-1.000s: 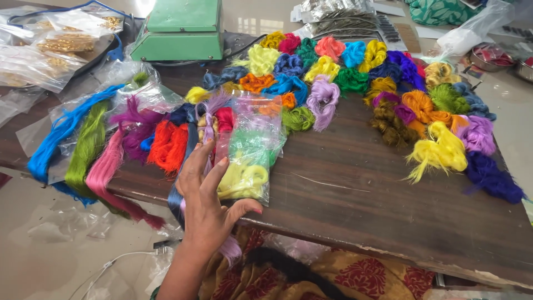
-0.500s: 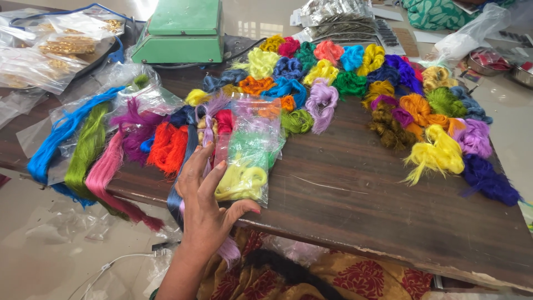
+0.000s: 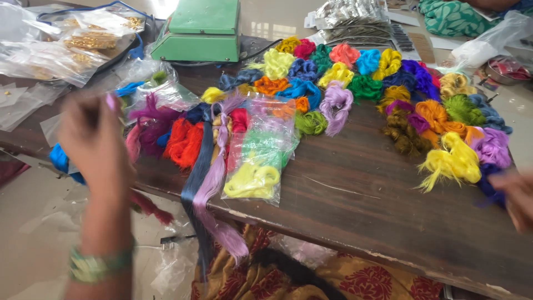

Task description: The person manually packages small bundles of colorful thread or synthetic hair into clear plastic bags.

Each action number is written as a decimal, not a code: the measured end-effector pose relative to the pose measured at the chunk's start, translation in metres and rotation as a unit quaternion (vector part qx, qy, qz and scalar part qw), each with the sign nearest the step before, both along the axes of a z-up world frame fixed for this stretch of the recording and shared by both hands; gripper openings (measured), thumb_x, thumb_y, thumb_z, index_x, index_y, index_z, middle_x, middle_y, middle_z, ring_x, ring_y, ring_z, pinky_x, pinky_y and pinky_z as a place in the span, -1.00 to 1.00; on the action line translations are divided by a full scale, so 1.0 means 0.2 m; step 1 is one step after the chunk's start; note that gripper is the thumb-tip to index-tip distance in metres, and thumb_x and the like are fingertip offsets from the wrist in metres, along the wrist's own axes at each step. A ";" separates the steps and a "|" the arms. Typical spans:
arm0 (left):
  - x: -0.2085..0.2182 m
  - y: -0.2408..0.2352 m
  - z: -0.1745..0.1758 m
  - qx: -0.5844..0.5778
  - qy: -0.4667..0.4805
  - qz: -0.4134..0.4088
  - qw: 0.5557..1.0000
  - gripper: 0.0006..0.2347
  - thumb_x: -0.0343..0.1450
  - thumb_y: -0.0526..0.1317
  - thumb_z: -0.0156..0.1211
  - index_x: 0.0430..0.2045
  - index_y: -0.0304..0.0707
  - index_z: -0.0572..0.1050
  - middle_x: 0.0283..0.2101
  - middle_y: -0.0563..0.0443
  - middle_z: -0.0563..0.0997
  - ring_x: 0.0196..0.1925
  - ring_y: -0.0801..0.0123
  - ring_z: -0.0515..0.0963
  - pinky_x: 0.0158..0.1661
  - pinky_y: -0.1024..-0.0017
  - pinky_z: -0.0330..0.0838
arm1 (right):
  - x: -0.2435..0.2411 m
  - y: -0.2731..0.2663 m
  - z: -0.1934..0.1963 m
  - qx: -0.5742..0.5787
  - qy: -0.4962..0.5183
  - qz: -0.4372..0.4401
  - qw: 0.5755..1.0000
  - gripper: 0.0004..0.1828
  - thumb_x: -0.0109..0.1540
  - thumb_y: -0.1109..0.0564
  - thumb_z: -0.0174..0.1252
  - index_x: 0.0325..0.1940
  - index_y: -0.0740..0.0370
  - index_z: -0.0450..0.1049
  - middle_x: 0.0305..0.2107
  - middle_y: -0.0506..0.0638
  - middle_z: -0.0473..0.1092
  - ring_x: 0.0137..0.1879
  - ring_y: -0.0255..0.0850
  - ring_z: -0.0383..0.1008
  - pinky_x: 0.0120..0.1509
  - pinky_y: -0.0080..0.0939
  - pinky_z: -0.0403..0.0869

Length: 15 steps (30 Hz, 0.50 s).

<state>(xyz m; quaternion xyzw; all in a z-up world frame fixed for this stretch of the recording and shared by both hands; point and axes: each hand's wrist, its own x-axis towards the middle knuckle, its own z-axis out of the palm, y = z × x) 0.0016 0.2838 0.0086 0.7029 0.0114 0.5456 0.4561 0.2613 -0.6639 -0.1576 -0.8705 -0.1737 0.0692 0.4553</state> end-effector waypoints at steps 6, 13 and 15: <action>0.60 0.89 -0.18 0.116 0.280 0.175 0.937 -0.77 0.48 -0.18 0.39 -0.05 -0.27 0.66 -0.14 -0.15 0.71 -0.14 0.23 0.68 -0.11 0.33 0.50 | -0.50 1.84 1.18 -0.248 0.044 -0.006 0.968 -0.68 0.31 -0.07 0.12 0.00 0.12 0.59 -0.58 0.01 0.46 -0.44 -0.24 0.46 -0.31 -0.13 0.46; 0.84 0.98 -0.22 0.233 0.456 0.332 0.792 -0.35 0.16 0.38 0.41 -0.12 -0.15 0.63 0.01 -0.31 0.60 0.14 -0.35 0.44 0.01 -0.31 0.25 | -0.58 2.35 1.15 -0.276 0.102 0.205 0.934 -0.70 0.28 -0.15 0.14 -0.18 0.11 0.50 -0.63 -0.03 0.40 -0.48 -0.27 0.45 -0.34 -0.16 0.47; 0.84 0.91 -0.16 0.208 0.500 0.301 0.785 -0.39 0.21 0.34 0.41 -0.10 -0.14 0.65 0.10 -0.29 0.56 0.22 -0.30 0.39 0.09 -0.28 0.21 | -0.59 2.38 1.13 -0.275 0.077 0.223 0.932 -0.70 0.27 -0.13 0.13 -0.24 0.15 0.47 -0.64 -0.01 0.40 -0.49 -0.26 0.45 -0.35 -0.16 0.46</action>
